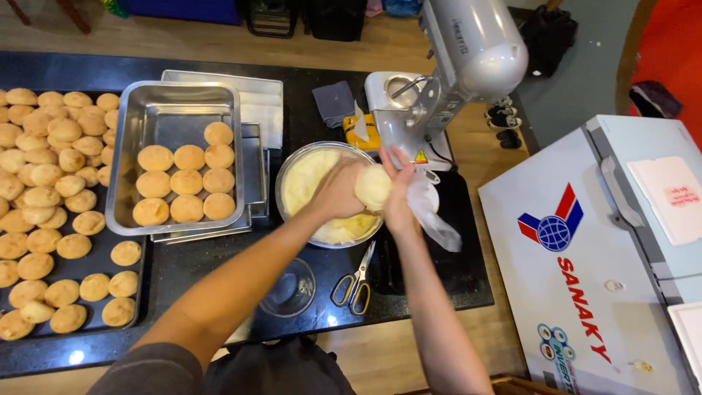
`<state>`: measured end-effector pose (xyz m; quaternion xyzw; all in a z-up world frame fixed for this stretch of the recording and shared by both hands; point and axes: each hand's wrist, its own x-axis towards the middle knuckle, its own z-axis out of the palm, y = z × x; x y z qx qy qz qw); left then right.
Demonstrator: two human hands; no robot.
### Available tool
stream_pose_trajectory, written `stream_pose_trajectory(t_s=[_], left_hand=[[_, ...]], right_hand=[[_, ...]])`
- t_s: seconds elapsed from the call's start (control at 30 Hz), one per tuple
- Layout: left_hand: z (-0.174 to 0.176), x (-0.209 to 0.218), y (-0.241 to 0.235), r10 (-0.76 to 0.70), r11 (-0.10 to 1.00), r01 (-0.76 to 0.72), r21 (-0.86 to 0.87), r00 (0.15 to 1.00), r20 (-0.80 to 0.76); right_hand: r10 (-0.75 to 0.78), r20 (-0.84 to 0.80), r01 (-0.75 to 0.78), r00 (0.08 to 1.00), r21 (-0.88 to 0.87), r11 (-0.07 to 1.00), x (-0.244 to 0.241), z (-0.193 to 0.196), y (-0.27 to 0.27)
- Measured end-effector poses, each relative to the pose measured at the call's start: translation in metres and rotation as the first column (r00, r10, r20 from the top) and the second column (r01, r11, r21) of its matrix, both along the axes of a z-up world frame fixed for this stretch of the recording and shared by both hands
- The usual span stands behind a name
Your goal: The person spoons cream filling from a bowl into a piping bag using a spatula, then holds each round pastry in one hand and pipes filling into it, placing filled pastries into metal trays. They repeat the fill-and-pipe cycle across trays of pastries on the counter.
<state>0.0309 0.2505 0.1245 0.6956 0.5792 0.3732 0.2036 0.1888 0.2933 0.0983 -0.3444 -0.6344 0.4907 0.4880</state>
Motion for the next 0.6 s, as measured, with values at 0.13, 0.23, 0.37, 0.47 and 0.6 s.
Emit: stream_pose_trajectory(t_s=[0.13, 0.23, 0.37, 0.47, 0.6], left_hand=[[-0.036, -0.002, 0.029, -0.251, 0.906, 0.264, -0.33, 0.965, 0.08], [-0.031, 0.011, 0.011, -0.288, 0.853, 0.322, -0.411, 0.947, 0.144], [-0.018, 0.034, -0.04, 0.107, 0.974, -0.083, 0.212, 0.988, -0.109], [-0.005, 0.032, -0.048, 0.147, 0.967, -0.115, 0.227, 0.98, -0.13], [0.006, 0.015, -0.037, -0.043, 0.991, 0.04, -0.13, 0.999, -0.018]], right_hand=[[0.178, -0.124, -0.187, 0.976, -0.06, 0.981, 0.009, -0.004, -0.003], [0.089, -0.132, -0.108, 0.987, -0.14, 0.984, 0.016, -0.039, 0.016], [-0.289, -0.346, 0.129, 0.893, -0.417, 0.9, 0.015, -0.044, 0.017], [-0.311, -0.309, 0.138, 0.899, -0.473, 0.87, 0.008, -0.037, 0.004], [-0.199, 0.092, 0.16, 0.976, 0.323, 0.933, 0.001, -0.025, -0.009]])
